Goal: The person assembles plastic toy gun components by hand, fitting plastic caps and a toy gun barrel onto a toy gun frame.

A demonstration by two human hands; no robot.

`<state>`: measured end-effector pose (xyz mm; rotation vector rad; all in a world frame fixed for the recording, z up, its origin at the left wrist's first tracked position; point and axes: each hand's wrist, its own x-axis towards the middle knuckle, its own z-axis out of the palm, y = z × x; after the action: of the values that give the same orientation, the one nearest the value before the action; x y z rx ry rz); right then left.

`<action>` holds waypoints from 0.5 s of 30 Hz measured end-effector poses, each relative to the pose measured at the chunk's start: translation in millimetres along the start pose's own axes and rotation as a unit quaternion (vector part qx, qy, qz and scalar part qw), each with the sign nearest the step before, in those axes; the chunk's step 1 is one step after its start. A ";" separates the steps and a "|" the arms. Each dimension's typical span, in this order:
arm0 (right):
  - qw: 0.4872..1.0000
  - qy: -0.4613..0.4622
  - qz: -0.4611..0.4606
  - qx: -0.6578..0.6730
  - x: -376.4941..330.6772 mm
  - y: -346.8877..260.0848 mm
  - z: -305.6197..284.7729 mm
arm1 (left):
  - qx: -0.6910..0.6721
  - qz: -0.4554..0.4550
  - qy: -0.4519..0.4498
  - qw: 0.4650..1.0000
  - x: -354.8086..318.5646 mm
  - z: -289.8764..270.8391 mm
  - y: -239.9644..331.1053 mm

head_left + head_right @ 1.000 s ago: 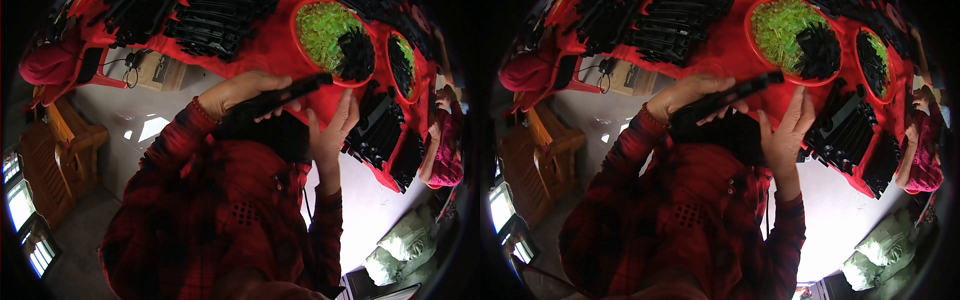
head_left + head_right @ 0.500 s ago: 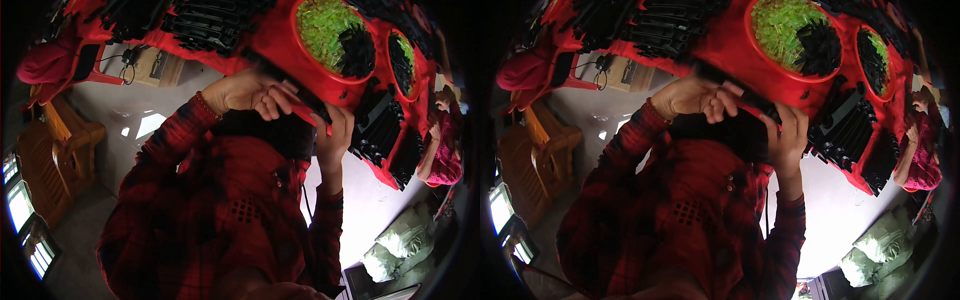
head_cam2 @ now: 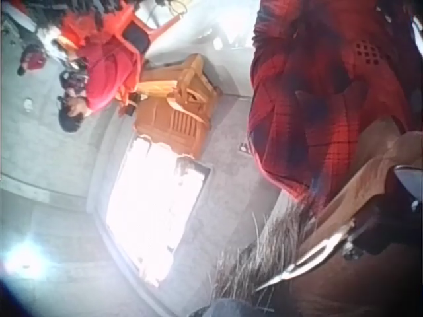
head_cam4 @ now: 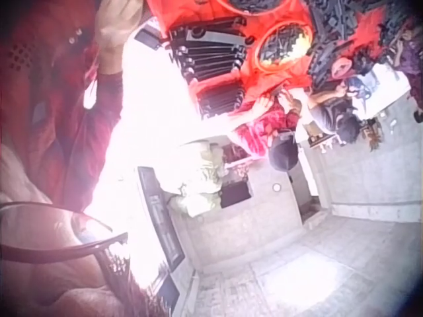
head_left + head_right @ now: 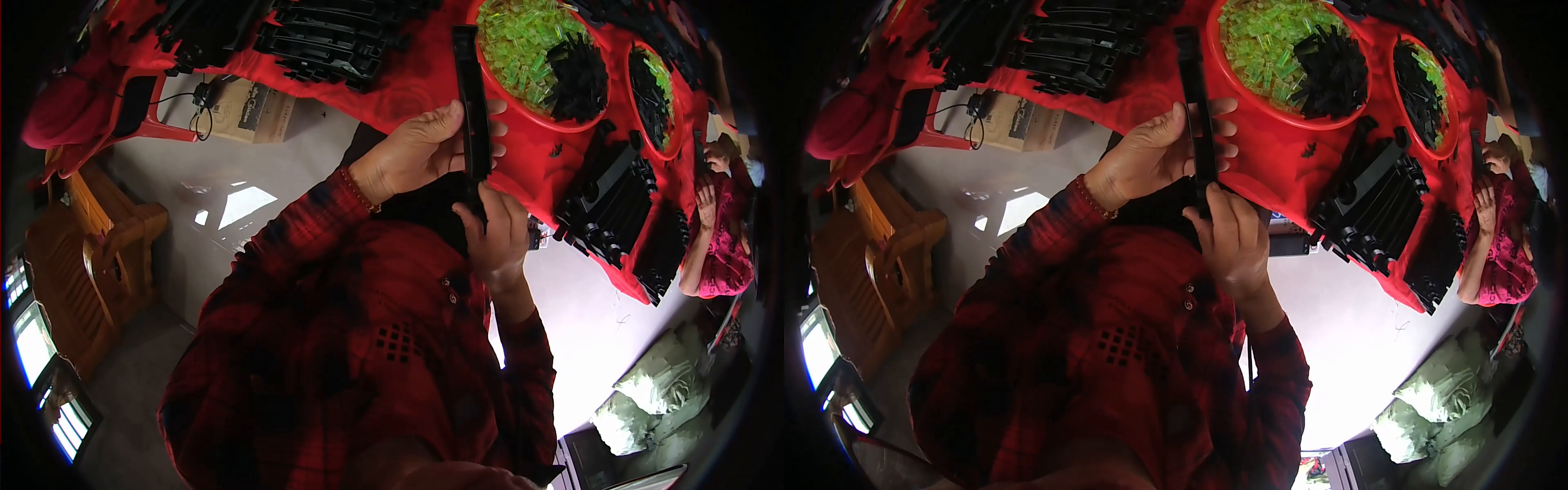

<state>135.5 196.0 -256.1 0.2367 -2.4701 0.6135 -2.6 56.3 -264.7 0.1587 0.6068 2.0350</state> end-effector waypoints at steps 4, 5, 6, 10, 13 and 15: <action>0.998 -0.031 0.004 0.056 -5.1 -2.5 4.6 | 0.002 -0.005 0.007 1.000 1.0 0.4 -1.1; 0.997 -0.039 0.003 0.070 -5.7 -2.8 4.9 | -0.002 -0.007 0.010 1.000 0.9 0.6 -1.2; 0.995 -0.047 0.003 0.084 -5.9 -3.2 5.1 | -0.002 -0.007 0.011 1.000 0.8 0.5 -1.1; 0.994 -0.054 0.000 0.098 -3.2 -6.2 3.8 | -0.020 -0.040 0.031 0.999 0.5 -1.6 -2.2; 0.992 -0.051 0.006 0.119 -3.2 -7.1 3.2 | -0.023 -0.054 0.040 0.997 -0.3 -1.4 -2.4; 0.989 -0.054 0.013 0.139 -3.3 -7.0 2.8 | -0.024 -0.059 0.044 0.997 -0.6 -1.1 -1.3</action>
<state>138.8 188.6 -257.4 0.3538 -2.4881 0.9805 -1.7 55.9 -266.2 0.0042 0.6072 1.9488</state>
